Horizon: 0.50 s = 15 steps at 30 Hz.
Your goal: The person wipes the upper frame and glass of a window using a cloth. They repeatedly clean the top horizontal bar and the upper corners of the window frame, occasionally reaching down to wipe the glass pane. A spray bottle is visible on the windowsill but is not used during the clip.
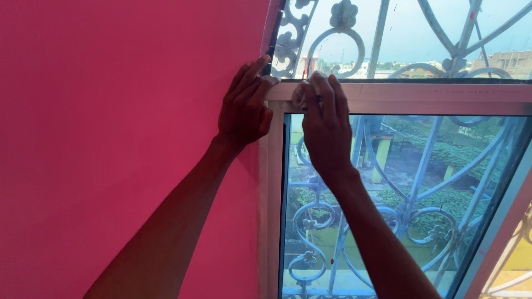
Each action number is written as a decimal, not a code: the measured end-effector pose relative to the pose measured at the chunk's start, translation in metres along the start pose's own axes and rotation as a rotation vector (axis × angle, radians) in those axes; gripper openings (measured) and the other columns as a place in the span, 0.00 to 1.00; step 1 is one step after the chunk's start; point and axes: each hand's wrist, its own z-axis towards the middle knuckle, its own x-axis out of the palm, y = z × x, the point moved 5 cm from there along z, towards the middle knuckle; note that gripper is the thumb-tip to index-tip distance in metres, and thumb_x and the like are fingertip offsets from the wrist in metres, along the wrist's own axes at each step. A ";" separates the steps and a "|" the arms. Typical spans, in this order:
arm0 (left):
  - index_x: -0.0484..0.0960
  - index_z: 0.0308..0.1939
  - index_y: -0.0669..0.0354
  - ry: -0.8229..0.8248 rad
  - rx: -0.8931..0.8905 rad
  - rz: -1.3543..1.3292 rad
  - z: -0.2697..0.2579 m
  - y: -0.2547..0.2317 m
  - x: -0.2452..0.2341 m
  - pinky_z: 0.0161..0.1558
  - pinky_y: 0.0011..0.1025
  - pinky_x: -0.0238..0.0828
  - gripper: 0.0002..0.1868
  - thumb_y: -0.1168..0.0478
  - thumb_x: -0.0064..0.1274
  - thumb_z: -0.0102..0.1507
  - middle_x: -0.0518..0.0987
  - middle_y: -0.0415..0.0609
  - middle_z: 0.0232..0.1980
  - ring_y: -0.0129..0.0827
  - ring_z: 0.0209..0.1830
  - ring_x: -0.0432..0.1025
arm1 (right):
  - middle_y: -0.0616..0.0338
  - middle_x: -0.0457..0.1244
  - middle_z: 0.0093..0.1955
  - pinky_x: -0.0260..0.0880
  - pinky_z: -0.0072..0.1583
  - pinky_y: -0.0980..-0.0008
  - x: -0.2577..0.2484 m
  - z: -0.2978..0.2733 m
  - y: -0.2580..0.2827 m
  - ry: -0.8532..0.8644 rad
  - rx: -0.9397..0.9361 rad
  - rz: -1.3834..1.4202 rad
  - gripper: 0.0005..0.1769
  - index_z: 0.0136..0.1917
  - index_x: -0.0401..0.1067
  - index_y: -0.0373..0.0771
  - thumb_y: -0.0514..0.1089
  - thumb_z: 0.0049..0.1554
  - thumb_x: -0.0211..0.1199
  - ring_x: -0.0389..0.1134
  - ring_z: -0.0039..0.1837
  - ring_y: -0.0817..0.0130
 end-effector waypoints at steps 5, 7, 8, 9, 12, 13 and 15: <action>0.81 0.54 0.66 -0.016 0.020 0.051 -0.001 0.001 0.003 0.83 0.48 0.49 0.22 0.70 0.42 0.57 0.80 0.63 0.64 0.44 0.81 0.60 | 0.47 0.53 0.76 0.64 0.79 0.55 -0.008 -0.006 -0.031 0.056 0.012 -0.052 0.31 0.74 0.63 0.33 0.27 0.58 0.61 0.54 0.81 0.46; 0.81 0.53 0.67 -0.011 0.013 0.047 -0.002 0.000 0.001 0.83 0.48 0.49 0.21 0.70 0.42 0.58 0.80 0.63 0.64 0.45 0.80 0.60 | 0.46 0.53 0.76 0.64 0.79 0.55 -0.014 -0.010 -0.044 0.067 0.020 -0.052 0.31 0.74 0.62 0.33 0.27 0.59 0.61 0.54 0.81 0.45; 0.81 0.53 0.67 -0.010 0.010 0.042 -0.001 0.000 0.000 0.83 0.48 0.49 0.21 0.70 0.42 0.58 0.79 0.63 0.64 0.45 0.80 0.61 | 0.46 0.53 0.76 0.64 0.78 0.55 -0.018 -0.012 -0.051 0.071 0.026 -0.044 0.30 0.74 0.62 0.33 0.27 0.60 0.61 0.54 0.81 0.45; 0.81 0.53 0.67 -0.008 0.006 0.036 -0.001 -0.001 -0.001 0.83 0.48 0.50 0.21 0.70 0.42 0.57 0.79 0.63 0.64 0.45 0.80 0.61 | 0.45 0.53 0.77 0.64 0.77 0.55 -0.022 -0.014 -0.057 0.076 0.033 -0.036 0.30 0.75 0.61 0.34 0.28 0.61 0.61 0.54 0.80 0.44; 0.80 0.55 0.65 -0.029 0.028 0.086 0.002 -0.004 -0.003 0.83 0.47 0.50 0.22 0.70 0.41 0.58 0.78 0.63 0.67 0.45 0.80 0.61 | 0.45 0.53 0.77 0.64 0.78 0.53 -0.034 -0.018 -0.075 0.053 0.045 0.038 0.28 0.76 0.61 0.34 0.28 0.65 0.60 0.54 0.81 0.45; 0.79 0.57 0.67 0.000 0.064 0.111 0.002 -0.007 -0.002 0.82 0.47 0.49 0.24 0.69 0.42 0.58 0.78 0.62 0.66 0.46 0.79 0.62 | 0.45 0.53 0.76 0.65 0.77 0.53 -0.037 -0.018 -0.080 0.062 0.037 0.016 0.29 0.76 0.61 0.34 0.28 0.63 0.60 0.55 0.80 0.45; 0.77 0.61 0.70 0.057 0.139 0.162 0.001 -0.014 -0.001 0.81 0.48 0.48 0.27 0.67 0.44 0.58 0.79 0.61 0.64 0.47 0.76 0.65 | 0.44 0.54 0.75 0.65 0.76 0.51 -0.041 -0.018 -0.087 0.078 0.022 -0.029 0.31 0.75 0.61 0.33 0.29 0.59 0.60 0.56 0.78 0.44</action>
